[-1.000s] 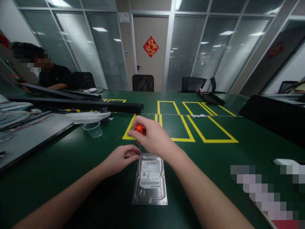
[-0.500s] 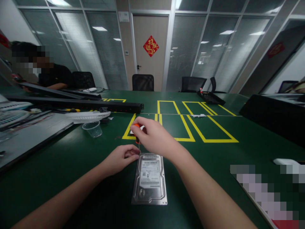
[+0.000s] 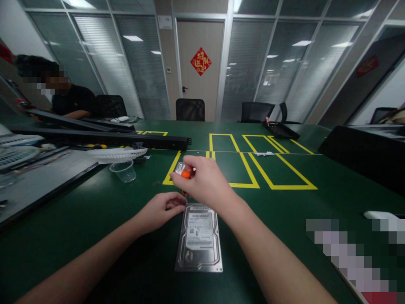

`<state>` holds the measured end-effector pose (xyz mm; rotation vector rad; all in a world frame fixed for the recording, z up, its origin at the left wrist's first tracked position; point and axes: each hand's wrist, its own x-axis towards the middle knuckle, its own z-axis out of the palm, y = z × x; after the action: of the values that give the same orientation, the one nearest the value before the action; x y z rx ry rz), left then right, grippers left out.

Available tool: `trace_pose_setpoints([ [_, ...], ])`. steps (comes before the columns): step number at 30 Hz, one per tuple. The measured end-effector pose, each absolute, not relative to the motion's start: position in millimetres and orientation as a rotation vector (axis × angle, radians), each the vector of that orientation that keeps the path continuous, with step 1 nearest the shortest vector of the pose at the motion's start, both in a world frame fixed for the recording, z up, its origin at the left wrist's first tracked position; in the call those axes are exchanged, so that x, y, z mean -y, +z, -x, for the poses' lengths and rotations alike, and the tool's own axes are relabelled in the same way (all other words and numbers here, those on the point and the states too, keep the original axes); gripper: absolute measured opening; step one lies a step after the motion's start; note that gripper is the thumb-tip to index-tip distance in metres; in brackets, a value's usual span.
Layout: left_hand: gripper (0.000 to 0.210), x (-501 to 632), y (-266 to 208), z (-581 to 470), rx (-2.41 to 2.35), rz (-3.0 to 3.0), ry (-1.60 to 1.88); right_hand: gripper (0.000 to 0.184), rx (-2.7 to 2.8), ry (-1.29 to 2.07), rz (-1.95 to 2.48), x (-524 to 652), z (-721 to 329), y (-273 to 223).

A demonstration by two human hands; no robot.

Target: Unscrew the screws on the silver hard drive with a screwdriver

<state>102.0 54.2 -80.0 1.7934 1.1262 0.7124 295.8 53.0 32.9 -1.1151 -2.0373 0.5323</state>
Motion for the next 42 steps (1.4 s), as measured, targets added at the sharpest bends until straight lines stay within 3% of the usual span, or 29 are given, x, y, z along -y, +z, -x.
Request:
trace_pose_setpoints([
  [17, 0.019, -54.2, -80.9, -101.5, -1.101, -1.814, 0.712, 0.047, 1.907, 0.897, 1.064, -53.3, -293.8, 29.0],
  [20, 0.018, -54.9, -81.5, -101.3, -1.104, -1.813, 0.711, 0.041, 1.911, 0.947, 1.033, -52.7, -294.3, 32.8],
  [25, 0.018, -55.3, -81.2, -101.5, -1.108, -1.780, 0.712, 0.017, 2.048, 0.936, 1.026, -52.9, -298.4, 38.6],
  [31, 0.018, -54.8, -81.6, -101.3, -1.114, -1.757, 0.705, 0.032, 2.101, 0.947, 1.007, -57.9, -303.8, 35.1],
  [37, 0.017, -54.2, -80.7, -101.5, -1.115, -1.769, 0.715, 0.013, 2.072, 0.865, 1.073, -51.4, -300.3, 39.9],
  [42, 0.018, -53.2, -77.5, -102.0, -1.139, -1.782, 0.707, 0.012, 2.037, 0.857, 1.019, -48.6, -297.4, 40.1],
])
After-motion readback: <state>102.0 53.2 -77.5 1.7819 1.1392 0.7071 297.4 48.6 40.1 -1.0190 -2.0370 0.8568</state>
